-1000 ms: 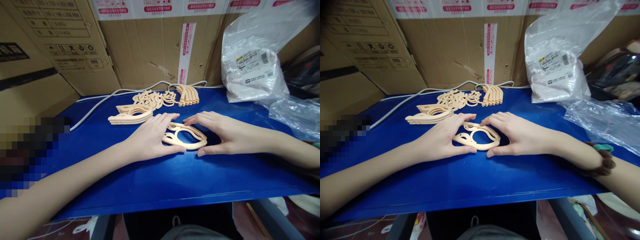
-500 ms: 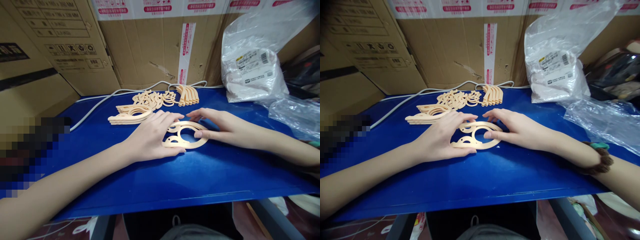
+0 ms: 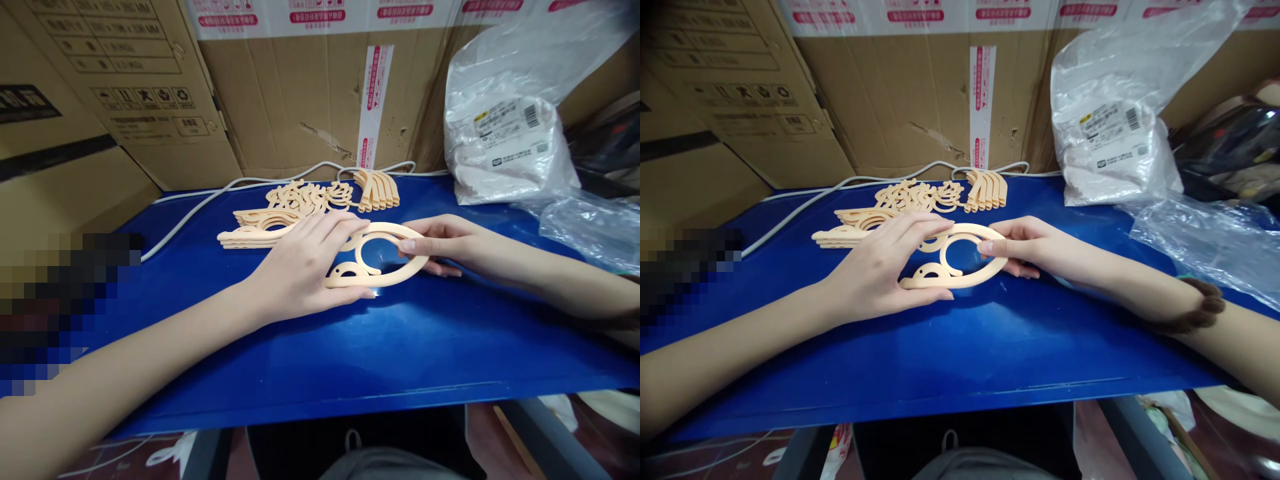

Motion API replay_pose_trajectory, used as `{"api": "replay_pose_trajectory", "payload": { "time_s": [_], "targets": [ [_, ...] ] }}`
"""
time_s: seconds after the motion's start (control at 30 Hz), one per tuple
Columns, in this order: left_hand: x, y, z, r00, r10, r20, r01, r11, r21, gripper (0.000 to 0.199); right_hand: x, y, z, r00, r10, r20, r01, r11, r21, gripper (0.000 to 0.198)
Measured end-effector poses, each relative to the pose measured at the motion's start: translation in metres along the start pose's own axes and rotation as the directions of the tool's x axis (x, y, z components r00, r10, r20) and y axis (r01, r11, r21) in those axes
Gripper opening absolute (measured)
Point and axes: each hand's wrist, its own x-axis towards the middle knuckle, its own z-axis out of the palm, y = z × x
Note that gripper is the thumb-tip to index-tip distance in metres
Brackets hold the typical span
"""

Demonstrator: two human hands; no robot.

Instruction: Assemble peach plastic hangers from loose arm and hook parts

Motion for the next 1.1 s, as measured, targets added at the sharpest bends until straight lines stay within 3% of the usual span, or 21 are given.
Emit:
{"api": "replay_pose_trajectory", "payload": {
  "time_s": [0.5,0.7,0.93,1.03,1.1],
  "targets": [
    [0.000,-0.001,0.004,0.998,0.055,0.043,-0.058,0.996,0.074,0.086,0.003,0.003,0.002,0.999,-0.022,0.047,0.019,0.998,0.064,0.029],
    [-0.001,0.002,0.005,0.998,0.035,0.048,-0.040,0.994,0.105,0.079,0.004,0.007,0.002,0.993,-0.071,0.092,0.067,0.997,0.045,0.030],
    [0.003,0.006,-0.016,1.000,-0.006,0.000,0.006,0.995,0.104,0.068,0.009,0.007,-0.004,0.982,-0.188,-0.021,0.189,0.975,0.115,0.060],
    [0.009,-0.003,-0.034,0.999,-0.032,-0.042,0.037,0.993,0.116,0.061,0.010,0.009,-0.013,0.963,-0.244,-0.115,0.230,0.966,-0.116,0.052],
    [0.013,-0.014,-0.046,0.994,-0.070,-0.084,0.080,0.989,0.126,0.063,0.009,0.011,-0.017,0.936,-0.334,-0.112,0.256,0.863,-0.435,0.042]
  ]
}}
